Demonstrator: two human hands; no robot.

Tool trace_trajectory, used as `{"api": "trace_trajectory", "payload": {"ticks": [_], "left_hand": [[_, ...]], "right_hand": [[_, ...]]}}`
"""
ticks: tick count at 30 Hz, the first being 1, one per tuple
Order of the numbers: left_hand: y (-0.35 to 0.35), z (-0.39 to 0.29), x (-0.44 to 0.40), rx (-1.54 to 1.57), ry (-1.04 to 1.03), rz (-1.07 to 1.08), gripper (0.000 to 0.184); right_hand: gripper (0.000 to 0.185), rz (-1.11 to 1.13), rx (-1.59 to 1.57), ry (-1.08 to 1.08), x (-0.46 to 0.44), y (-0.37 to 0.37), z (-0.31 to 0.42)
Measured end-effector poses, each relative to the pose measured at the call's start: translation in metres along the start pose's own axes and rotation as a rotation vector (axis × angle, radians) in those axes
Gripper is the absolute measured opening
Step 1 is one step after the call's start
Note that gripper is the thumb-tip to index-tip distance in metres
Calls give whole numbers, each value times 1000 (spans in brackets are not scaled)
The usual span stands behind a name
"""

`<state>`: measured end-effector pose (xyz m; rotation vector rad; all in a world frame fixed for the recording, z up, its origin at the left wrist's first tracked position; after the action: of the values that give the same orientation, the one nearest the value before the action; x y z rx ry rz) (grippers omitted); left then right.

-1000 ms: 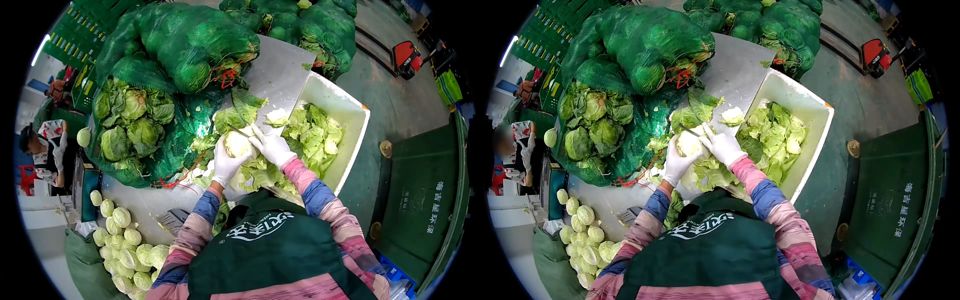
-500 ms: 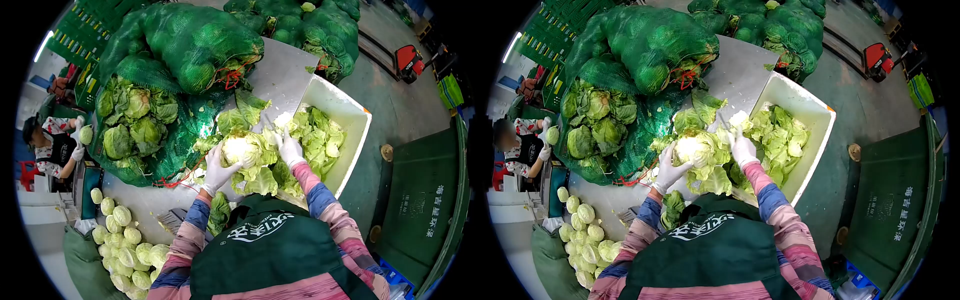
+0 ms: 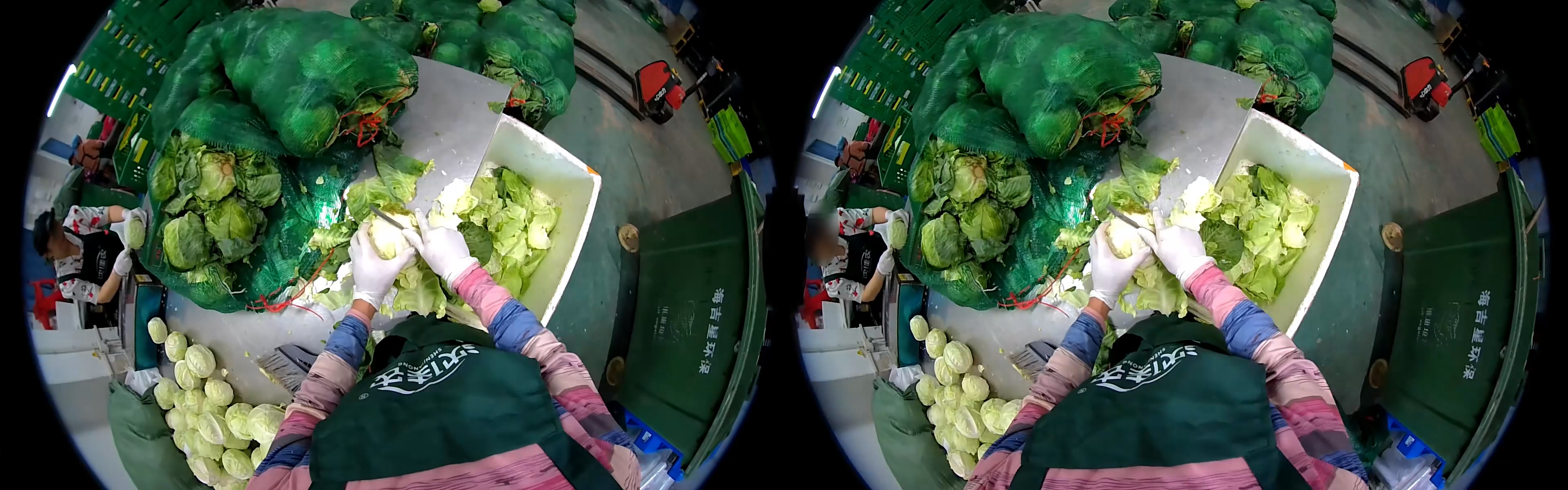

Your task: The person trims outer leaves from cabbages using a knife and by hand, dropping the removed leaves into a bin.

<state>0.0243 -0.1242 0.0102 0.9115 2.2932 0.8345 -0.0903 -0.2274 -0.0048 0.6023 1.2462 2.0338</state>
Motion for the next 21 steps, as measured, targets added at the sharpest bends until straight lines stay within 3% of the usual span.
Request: {"api": "trace_trajectory", "payload": {"ticks": [5,7,8,12,13,14,16,18,21], "left_hand": [[0,-8,2,14,-3,-28,91],[4,-16,8,-8,10,-17,89],[5,-16,13,-8,8,-23,89],[19,-8,32,55,-77,-9,89],[20,6,32,148,17,29,90],[20,20,32,240,116,65,90],[24,28,32,226,138,68,90],[23,28,30,241,146,92,91],[21,22,32,161,72,83,92]], "right_hand": [[58,35,-72,-59,-9,12,-1],[52,-48,-321,-235,-22,14,-23],[51,67,-394,-446,-26,16,-41],[57,-38,-269,-379,-24,-12,-92],[55,-51,-323,-359,-16,-19,-94],[60,-34,-501,-395,-9,-21,-89],[71,-12,-563,-307,10,20,-34],[78,-118,-297,-60,16,30,5],[65,-206,-231,-78,8,9,3]]}}
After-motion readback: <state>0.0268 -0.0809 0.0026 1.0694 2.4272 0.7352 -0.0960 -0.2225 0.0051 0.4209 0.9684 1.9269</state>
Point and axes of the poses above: each hand's wrist, its own x-axis away from the middle knuckle, its own y-axis out of the back of the hand, z = x × y, the point moved 9 cm from there along -x, towards the middle knuckle, and after that the axes turned 5 degrees about -z, right-handed, at the moved point
